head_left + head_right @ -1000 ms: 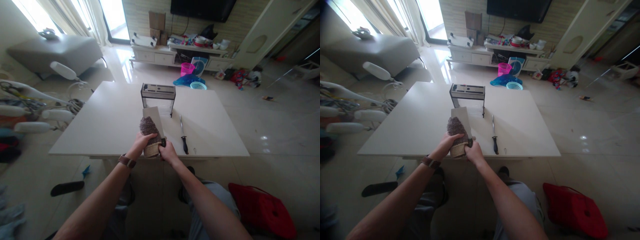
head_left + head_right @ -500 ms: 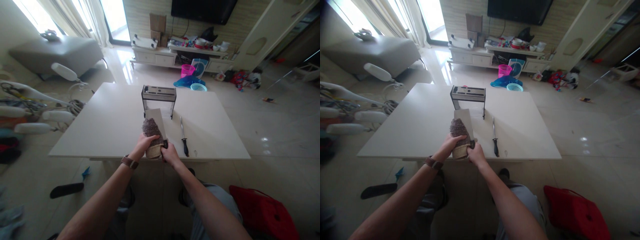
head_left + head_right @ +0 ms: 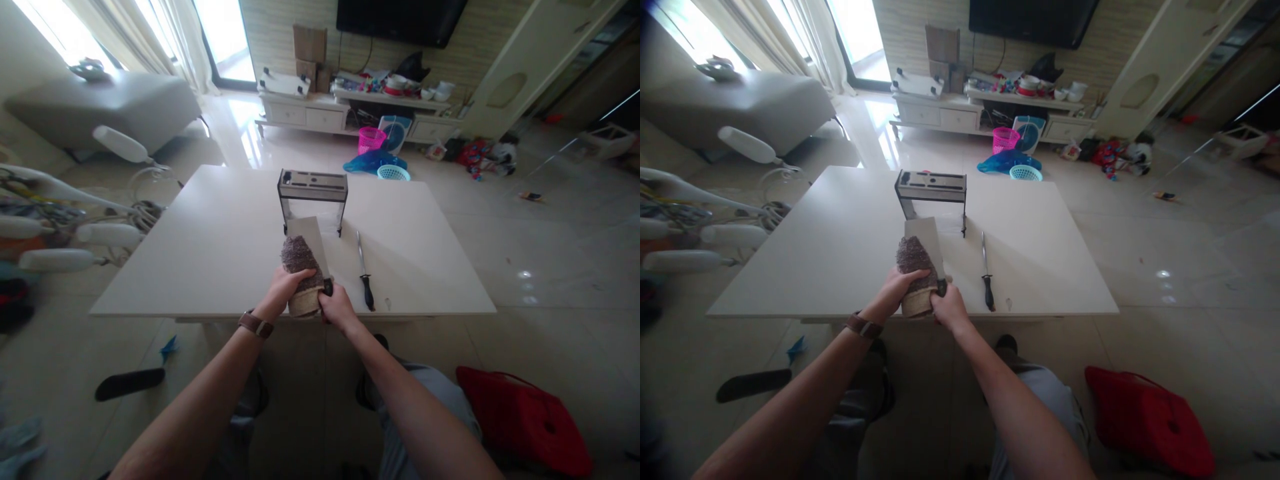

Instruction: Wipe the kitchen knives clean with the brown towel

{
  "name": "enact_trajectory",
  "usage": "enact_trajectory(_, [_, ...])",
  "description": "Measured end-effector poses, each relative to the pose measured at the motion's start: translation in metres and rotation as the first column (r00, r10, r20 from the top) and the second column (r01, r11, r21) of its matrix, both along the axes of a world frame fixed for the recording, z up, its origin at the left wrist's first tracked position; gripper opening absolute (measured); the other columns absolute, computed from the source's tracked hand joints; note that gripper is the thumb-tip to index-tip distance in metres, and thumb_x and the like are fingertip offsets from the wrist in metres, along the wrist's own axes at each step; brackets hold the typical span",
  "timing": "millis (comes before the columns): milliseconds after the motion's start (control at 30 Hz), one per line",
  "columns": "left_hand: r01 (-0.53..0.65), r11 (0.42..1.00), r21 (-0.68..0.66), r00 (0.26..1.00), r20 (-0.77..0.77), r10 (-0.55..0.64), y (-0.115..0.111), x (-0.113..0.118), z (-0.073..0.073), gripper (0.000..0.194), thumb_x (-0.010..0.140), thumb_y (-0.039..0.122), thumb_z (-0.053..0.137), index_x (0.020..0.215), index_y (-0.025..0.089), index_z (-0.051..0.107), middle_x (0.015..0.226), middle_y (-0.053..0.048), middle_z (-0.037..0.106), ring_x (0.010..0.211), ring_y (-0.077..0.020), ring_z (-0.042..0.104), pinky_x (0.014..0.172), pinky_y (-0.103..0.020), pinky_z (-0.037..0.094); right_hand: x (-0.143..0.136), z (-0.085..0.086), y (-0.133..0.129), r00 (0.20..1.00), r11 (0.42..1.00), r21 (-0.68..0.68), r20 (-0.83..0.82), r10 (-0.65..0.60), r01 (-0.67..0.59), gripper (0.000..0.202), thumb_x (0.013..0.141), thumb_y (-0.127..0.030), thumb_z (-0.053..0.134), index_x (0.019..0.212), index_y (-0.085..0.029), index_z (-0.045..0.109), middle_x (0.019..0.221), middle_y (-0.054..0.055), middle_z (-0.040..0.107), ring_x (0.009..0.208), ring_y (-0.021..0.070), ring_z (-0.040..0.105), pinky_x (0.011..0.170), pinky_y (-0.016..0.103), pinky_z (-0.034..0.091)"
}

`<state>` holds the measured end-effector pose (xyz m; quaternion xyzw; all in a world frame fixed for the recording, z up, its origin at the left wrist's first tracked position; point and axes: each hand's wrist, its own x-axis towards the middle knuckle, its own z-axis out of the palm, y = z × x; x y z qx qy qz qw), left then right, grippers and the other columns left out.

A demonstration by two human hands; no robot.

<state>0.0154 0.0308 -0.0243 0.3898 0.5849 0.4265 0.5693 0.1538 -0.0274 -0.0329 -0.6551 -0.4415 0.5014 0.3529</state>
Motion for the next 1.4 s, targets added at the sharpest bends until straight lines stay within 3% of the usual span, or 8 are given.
enact_trajectory(167, [-0.009, 1.0, 0.003, 1.0, -0.002, 0.009, -0.004, 0.0, 0.006, 0.051, 0.053, 0.029, 0.09, 0.1, 0.013, 0.076, 0.102, -0.012, 0.079, 0.093, -0.028, 0.074, 0.088, -0.042, 0.06, -0.001, -0.003, -0.003, 0.999, 1.0, -0.029, -0.032, 0.003, -0.004, 0.013, 0.08, -0.027, 0.061, 0.085, -0.017, 0.066, 0.064, 0.0, 0.066, 0.048, 0.0135, 0.057, 0.046, 0.021, 0.043])
enact_trajectory(400, [-0.001, 0.998, 0.057, 1.0, 0.024, -0.001, -0.012, -0.002, 0.004, 0.05, 0.055, 0.029, 0.089, 0.101, 0.013, 0.076, 0.103, -0.011, 0.079, 0.091, -0.0258, 0.074, 0.085, -0.039, 0.06, 0.001, -0.006, -0.005, 1.0, 1.0, 0.013, -0.007, 0.016, -0.016, 0.011, 0.077, -0.024, 0.061, 0.083, -0.016, 0.067, 0.066, 0.002, 0.067, 0.063, 0.0173, 0.066, 0.056, 0.023, 0.049])
enact_trajectory(567, [0.09, 0.995, 0.044, 0.996, -0.026, -0.089, -0.004, -0.01, 0.01, 0.045, 0.052, 0.026, 0.09, 0.092, 0.013, 0.077, 0.095, -0.009, 0.079, 0.086, -0.0253, 0.073, 0.085, -0.039, 0.06, 0.001, -0.005, -0.001, 0.997, 1.0, 0.001, -0.073, 0.017, -0.017, 0.008, 0.073, -0.02, 0.061, 0.08, -0.017, 0.065, 0.057, -0.002, 0.062, 0.056, 0.0149, 0.062, 0.057, 0.023, 0.05])
enact_trajectory(800, [0.257, 0.966, -0.005, 0.964, -0.072, -0.257, 0.006, -0.038, 0.02, 0.038, 0.052, 0.023, 0.088, 0.087, 0.014, 0.077, 0.089, -0.008, 0.079, 0.08, -0.0245, 0.072, 0.079, -0.038, 0.061, -0.002, 0.005, -0.004, 0.994, 0.995, -0.091, -0.098, 0.04, -0.049, 0.002, 0.077, -0.02, 0.057, 0.078, -0.02, 0.058, 0.045, -0.007, 0.049, 0.035, 0.0129, 0.046, 0.038, 0.022, 0.039])
enact_trajectory(900, [0.183, 0.983, -0.019, 0.983, -0.007, -0.183, 0.001, -0.035, 0.016, 0.042, 0.051, 0.024, 0.089, 0.09, 0.014, 0.076, 0.093, -0.009, 0.079, 0.08, -0.0241, 0.073, 0.079, -0.037, 0.061, -0.002, 0.006, -0.006, 0.999, 0.997, -0.062, -0.034, 0.038, -0.04, 0.006, 0.077, -0.021, 0.059, 0.082, -0.019, 0.06, 0.052, -0.005, 0.056, 0.04, 0.0132, 0.051, 0.042, 0.023, 0.041])
enact_trajectory(1033, [0.013, 0.998, -0.057, 0.979, 0.204, -0.001, -0.009, -0.015, 0.004, 0.049, 0.055, 0.027, 0.088, 0.101, 0.014, 0.075, 0.104, -0.011, 0.079, 0.086, -0.0245, 0.074, 0.082, -0.037, 0.062, 0.0, 0.0, -0.005, 0.997, 0.996, 0.065, 0.049, 0.054, -0.057, 0.011, 0.077, -0.024, 0.062, 0.085, -0.017, 0.066, 0.072, 0.001, 0.068, 0.063, 0.0145, 0.063, 0.059, 0.022, 0.048])
enact_trajectory(1133, [-0.028, 1.0, -0.013, 0.986, 0.166, 0.03, -0.011, -0.006, 0.001, 0.049, 0.055, 0.026, 0.089, 0.101, 0.014, 0.076, 0.107, -0.011, 0.079, 0.092, -0.0253, 0.075, 0.086, -0.037, 0.061, 0.0, -0.007, -0.002, 0.995, 0.994, 0.084, 0.07, 0.065, -0.07, 0.013, 0.076, -0.023, 0.06, 0.084, -0.016, 0.068, 0.075, 0.002, 0.07, 0.071, 0.016, 0.065, 0.064, 0.023, 0.048])
enact_trajectory(1400, [0.001, 0.999, 0.04, 0.999, 0.054, -0.003, -0.004, -0.007, 0.006, 0.049, 0.052, 0.027, 0.09, 0.098, 0.013, 0.076, 0.101, -0.011, 0.079, 0.092, -0.0266, 0.074, 0.09, -0.041, 0.06, 0.0, -0.002, -0.002, 0.999, 0.999, -0.013, 0.001, 0.042, -0.042, 0.014, 0.076, -0.025, 0.059, 0.086, -0.017, 0.065, 0.057, -0.003, 0.06, 0.049, 0.0141, 0.056, 0.048, 0.022, 0.044])
